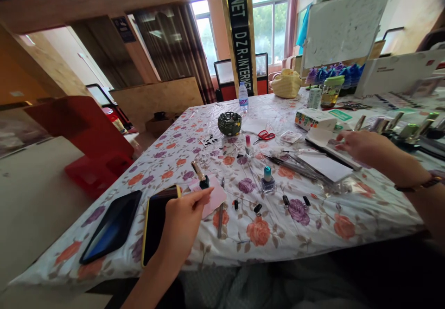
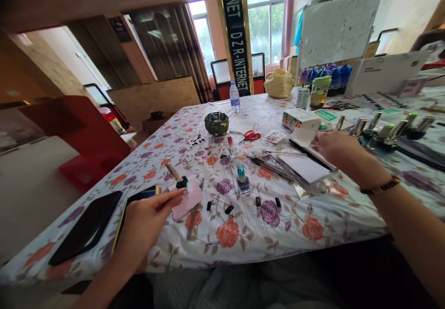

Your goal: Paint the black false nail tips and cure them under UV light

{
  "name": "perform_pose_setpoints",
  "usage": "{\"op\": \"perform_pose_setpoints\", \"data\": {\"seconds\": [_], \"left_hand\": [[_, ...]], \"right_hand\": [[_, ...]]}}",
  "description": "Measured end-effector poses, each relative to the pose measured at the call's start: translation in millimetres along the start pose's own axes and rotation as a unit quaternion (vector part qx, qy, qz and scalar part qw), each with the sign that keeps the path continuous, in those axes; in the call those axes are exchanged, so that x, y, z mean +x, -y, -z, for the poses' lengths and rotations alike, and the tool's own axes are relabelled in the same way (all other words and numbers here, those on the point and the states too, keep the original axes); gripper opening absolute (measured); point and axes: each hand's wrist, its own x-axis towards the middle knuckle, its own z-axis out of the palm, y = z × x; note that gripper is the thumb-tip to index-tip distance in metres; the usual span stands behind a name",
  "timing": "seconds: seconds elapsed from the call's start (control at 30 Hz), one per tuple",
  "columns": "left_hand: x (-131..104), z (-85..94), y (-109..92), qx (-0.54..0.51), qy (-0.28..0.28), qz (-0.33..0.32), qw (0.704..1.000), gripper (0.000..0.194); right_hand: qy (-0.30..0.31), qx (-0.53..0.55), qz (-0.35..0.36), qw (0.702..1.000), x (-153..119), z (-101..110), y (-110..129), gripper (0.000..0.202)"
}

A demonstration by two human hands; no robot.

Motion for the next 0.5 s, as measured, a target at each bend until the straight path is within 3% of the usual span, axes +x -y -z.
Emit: {"op": "perform_pose_setpoints", "data": {"seconds": [0.3,0.5], "left_hand": [[-1.4,0.1,-2.3,-0.094,-0.009,0.043,0.995,0.020],[0.4,2.9,-1.3,-0.100,0.005,0.038,0.994,0.017]], "right_hand": [[-0.002,0.047,0.077,0.996,8.8,-3.5,-11.6,0.028],[0.006,0.060,0.076,0.995,1.4,13.1,-10.5,0.026]]}}
